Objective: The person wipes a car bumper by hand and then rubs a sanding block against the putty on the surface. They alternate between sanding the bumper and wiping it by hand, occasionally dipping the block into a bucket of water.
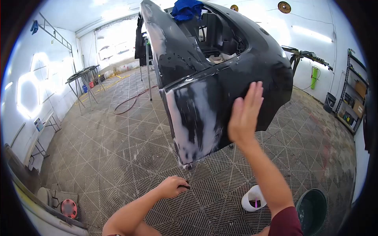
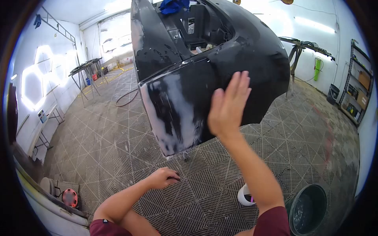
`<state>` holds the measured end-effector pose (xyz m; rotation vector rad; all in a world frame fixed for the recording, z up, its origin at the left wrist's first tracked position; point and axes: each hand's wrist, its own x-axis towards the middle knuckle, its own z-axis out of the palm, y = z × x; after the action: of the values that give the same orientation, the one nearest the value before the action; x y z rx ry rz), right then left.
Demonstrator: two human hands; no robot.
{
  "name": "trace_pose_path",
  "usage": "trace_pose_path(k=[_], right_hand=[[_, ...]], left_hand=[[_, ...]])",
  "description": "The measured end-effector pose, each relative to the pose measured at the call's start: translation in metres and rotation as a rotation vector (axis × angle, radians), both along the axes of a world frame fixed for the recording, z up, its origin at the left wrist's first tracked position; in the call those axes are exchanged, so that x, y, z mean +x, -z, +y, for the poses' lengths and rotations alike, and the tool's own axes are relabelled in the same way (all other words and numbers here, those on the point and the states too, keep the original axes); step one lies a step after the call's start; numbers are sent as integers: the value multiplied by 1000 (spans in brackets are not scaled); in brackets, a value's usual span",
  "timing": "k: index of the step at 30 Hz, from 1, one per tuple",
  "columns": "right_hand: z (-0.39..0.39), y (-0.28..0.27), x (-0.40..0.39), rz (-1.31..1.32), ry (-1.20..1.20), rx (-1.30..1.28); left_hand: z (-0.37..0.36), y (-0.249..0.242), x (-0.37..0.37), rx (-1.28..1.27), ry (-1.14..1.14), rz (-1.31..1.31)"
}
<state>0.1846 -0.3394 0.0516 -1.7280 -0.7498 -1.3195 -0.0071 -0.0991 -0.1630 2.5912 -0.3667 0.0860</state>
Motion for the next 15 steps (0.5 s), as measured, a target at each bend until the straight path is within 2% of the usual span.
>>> trace_pose_path(k=[2, 4, 6, 7, 9, 11, 12, 14, 15], right_hand=[[25, 4, -31, -153, -9, -60], [45, 18, -71, -190, -85, -171], [67, 56, -96, -294, -161, -369], [66, 67, -98, -285, -150, -367], [65, 80, -99, -680, -57, -553], [51, 75, -84, -483, -54, -478], [41, 68, -77, -361, -75, -431], [22, 68, -40, -41, -59, -50], [16, 73, -34, 67, -54, 8]], left_hand=[[5, 2, -1, 8, -10, 57], [7, 6, -4, 12, -12, 120], [8, 14, -6, -22, 2, 100], [9, 19, -6, -60, 7, 72], [11, 26, -4, -66, 53, 30], [15, 29, -2, -80, 90, -20], [14, 22, -3, -59, 85, 48], [18, 19, -7, -34, 73, 126], [18, 21, -7, -40, 71, 121]])
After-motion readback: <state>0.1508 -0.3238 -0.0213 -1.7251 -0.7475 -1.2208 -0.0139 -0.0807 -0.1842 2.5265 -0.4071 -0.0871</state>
